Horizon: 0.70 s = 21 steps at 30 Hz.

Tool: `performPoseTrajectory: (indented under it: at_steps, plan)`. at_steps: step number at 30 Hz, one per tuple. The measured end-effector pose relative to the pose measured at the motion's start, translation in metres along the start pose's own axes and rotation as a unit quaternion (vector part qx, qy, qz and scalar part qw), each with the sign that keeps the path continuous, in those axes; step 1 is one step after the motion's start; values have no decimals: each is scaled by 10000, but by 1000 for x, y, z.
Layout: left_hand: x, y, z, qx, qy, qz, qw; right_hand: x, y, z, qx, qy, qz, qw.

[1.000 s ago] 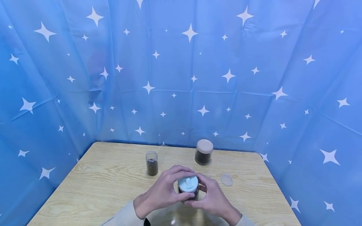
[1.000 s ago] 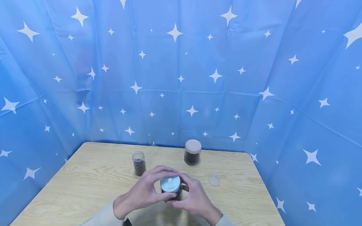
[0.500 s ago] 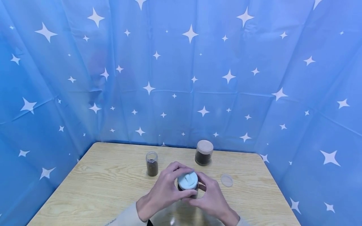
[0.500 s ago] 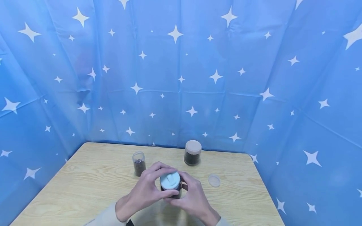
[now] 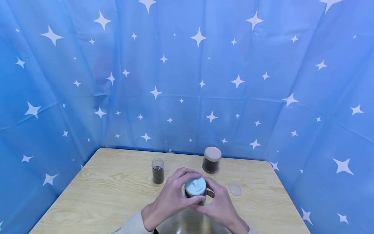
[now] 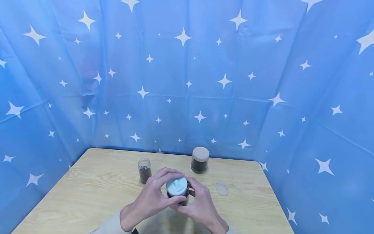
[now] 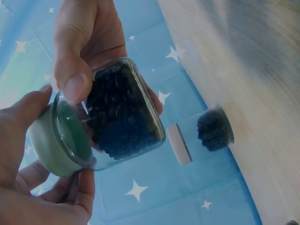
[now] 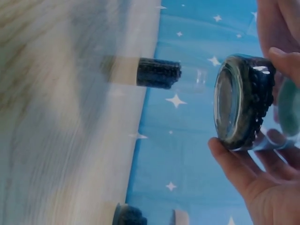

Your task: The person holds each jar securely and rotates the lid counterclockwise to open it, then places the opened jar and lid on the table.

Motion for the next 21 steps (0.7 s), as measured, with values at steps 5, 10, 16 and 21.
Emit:
performPoseTrajectory:
  at_steps: [5, 10, 16, 21]
  plan:
    - [2, 3, 3, 7, 144, -60, 9999, 2, 0, 3, -36, -55, -4, 10000]
    - [3, 3, 5, -88, 296, -120, 9995, 2, 0, 3, -36, -50, -86, 9999]
    - [6, 5, 9, -153, 596, -434, 9972, 3, 1, 2, 126, 92, -109, 9998]
    - [8, 6, 12, -186, 889, -758, 9930, 5, 1, 1, 278, 226, -159, 9992]
Point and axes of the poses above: each hand's wrist, its own x-axis towards the middle knuckle, its own z-axis out of the back of the hand, y = z × x, the point moved 3 cm from there along x, towards the middle knuckle, and after that the axes turned 15 degrees about y, right-handed, at the moved point
